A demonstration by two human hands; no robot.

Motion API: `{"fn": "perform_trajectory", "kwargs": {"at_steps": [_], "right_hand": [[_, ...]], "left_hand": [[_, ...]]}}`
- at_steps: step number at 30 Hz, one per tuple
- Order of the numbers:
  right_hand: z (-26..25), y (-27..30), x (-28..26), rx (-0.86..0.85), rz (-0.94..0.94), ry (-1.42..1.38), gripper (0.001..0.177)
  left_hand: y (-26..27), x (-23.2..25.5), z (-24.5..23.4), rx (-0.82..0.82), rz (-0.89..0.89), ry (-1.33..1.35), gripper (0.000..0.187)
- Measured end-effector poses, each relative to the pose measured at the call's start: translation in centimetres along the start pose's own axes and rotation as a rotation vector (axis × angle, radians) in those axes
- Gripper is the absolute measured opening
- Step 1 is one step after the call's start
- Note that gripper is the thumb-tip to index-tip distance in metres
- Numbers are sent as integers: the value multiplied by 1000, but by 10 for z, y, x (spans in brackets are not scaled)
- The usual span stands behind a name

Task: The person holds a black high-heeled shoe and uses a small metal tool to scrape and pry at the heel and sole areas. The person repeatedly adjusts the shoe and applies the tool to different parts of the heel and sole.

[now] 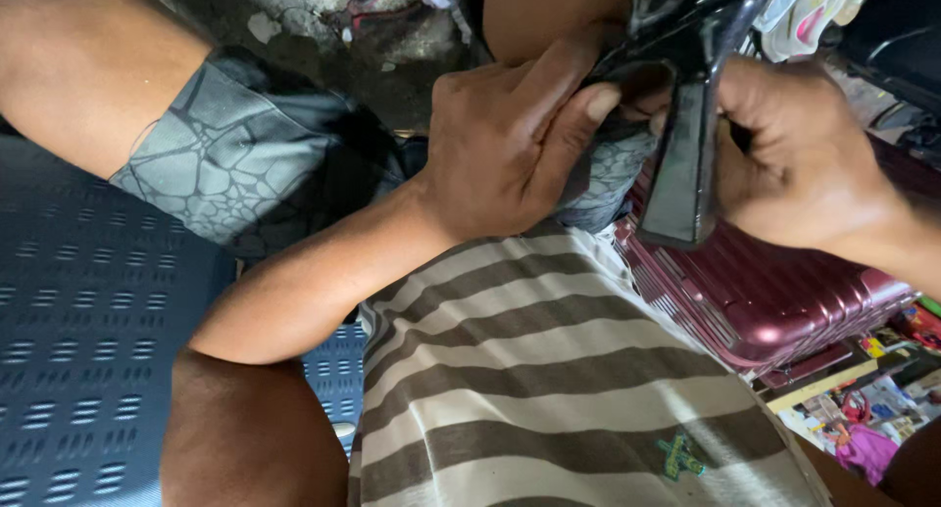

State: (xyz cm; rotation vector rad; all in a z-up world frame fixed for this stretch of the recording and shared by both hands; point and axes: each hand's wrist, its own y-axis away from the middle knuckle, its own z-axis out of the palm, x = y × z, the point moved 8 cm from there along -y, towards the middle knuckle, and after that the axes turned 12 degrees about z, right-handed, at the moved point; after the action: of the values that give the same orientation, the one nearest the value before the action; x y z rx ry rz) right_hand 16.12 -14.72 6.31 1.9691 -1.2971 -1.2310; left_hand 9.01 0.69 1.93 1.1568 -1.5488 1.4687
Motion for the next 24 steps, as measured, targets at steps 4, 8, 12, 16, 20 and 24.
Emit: {"fn": "perform_trajectory", "kwargs": {"at_steps": [4, 8, 12, 16, 20, 24], "right_hand": [[-2, 2, 3, -44, -13, -301, 34], [-3, 5, 1, 65, -48, -6, 23], [0, 4, -1, 85, -221, 218, 35], [0, 2, 11, -44, -195, -119, 24], [-3, 4, 2, -12, -248, -71, 34], [-2, -4, -12, 83, -250, 246, 18]], "left_hand": [[-5, 2, -5, 3, 12, 16, 23], [-1, 2, -6, -20, -29, -23, 19], [-2, 1, -9, -1, -4, -32, 18], [1, 1, -8, 8, -8, -45, 16], [5, 0, -9, 29, -24, -39, 26], [10, -3, -8, 25, -15, -47, 30]]}}
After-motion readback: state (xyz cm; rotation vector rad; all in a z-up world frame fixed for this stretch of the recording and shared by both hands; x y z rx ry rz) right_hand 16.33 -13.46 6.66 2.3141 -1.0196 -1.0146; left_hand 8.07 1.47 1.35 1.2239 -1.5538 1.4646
